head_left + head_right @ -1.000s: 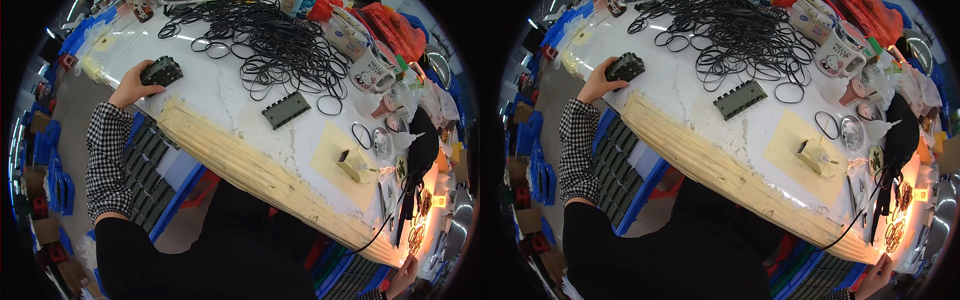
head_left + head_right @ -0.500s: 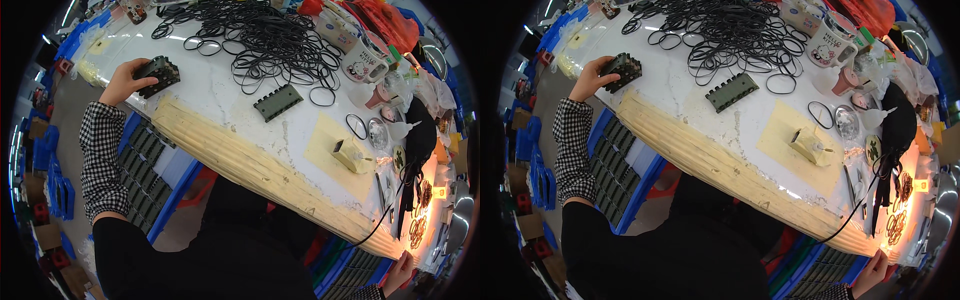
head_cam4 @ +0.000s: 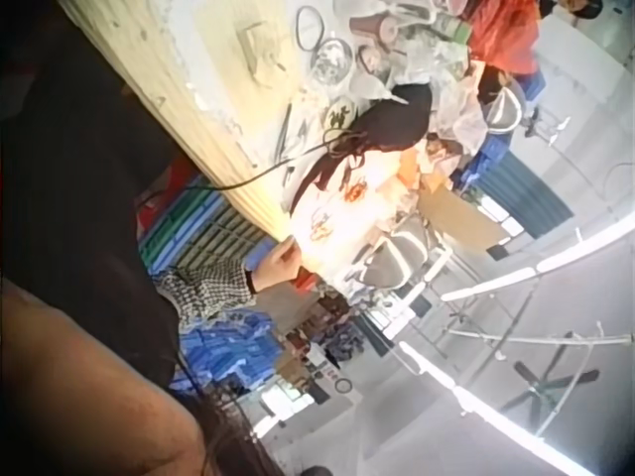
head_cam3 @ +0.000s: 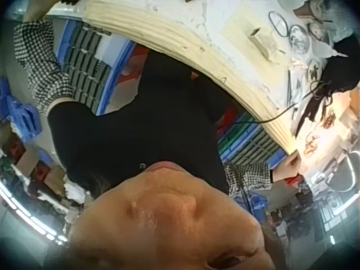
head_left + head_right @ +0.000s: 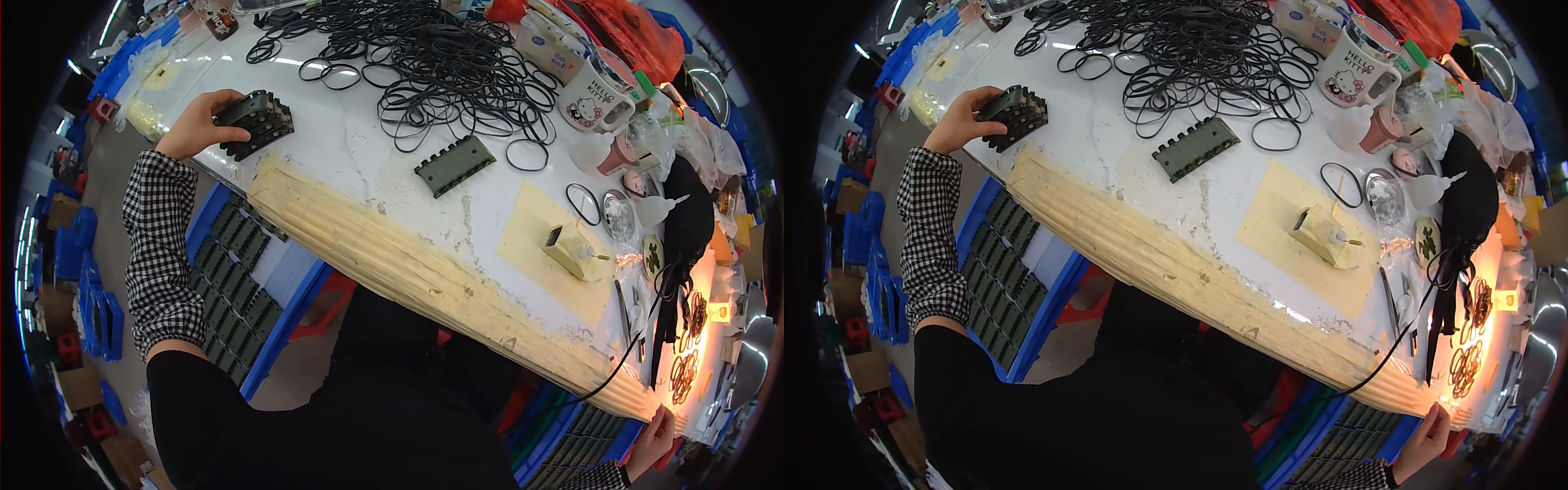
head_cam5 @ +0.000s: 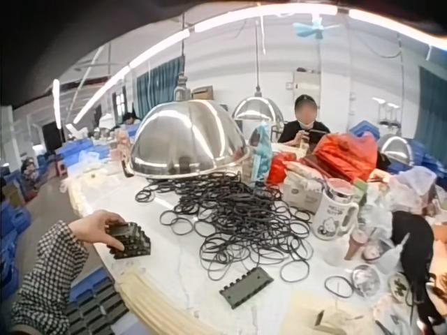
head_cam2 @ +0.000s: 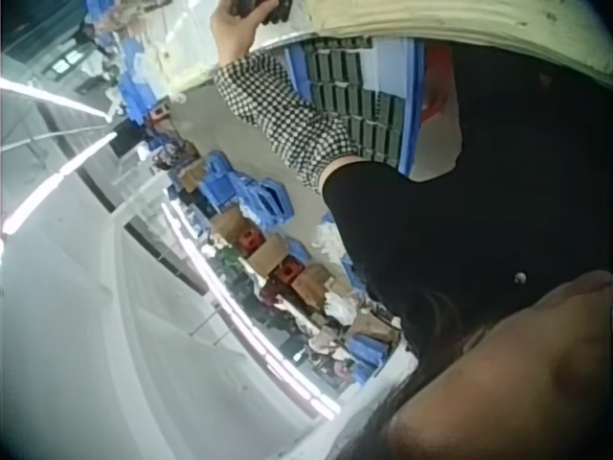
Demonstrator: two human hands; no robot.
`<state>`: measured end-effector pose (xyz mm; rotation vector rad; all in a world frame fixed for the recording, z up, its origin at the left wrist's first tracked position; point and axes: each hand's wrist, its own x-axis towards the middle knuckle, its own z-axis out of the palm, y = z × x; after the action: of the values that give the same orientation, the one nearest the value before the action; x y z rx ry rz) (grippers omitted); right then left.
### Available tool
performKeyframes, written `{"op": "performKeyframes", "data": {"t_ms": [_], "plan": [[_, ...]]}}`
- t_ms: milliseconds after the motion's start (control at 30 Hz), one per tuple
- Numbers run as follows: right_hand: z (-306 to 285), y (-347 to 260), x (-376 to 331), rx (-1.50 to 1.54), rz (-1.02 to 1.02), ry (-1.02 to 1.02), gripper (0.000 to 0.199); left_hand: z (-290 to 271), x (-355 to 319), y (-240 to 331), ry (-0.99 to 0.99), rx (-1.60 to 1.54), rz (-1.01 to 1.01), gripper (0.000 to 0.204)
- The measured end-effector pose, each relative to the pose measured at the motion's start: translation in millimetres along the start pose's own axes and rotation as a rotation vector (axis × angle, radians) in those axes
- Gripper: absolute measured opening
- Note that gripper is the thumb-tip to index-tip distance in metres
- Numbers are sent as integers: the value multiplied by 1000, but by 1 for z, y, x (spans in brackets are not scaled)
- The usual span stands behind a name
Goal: Assembling electronic components and rubber bands onto a small toy vehicle chassis.
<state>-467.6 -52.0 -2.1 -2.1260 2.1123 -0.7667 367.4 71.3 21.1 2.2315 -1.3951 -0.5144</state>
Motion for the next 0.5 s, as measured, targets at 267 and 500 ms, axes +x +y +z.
{"op": "performKeyframes", "data": {"t_ms": [267,500], "plan": [[-1,6,1,9,18,-24,19,9,-11,4,108,-44,34,52],[-2,1,1,-22,23,-39,19,12,-16,9,76,8,52,50]]}}
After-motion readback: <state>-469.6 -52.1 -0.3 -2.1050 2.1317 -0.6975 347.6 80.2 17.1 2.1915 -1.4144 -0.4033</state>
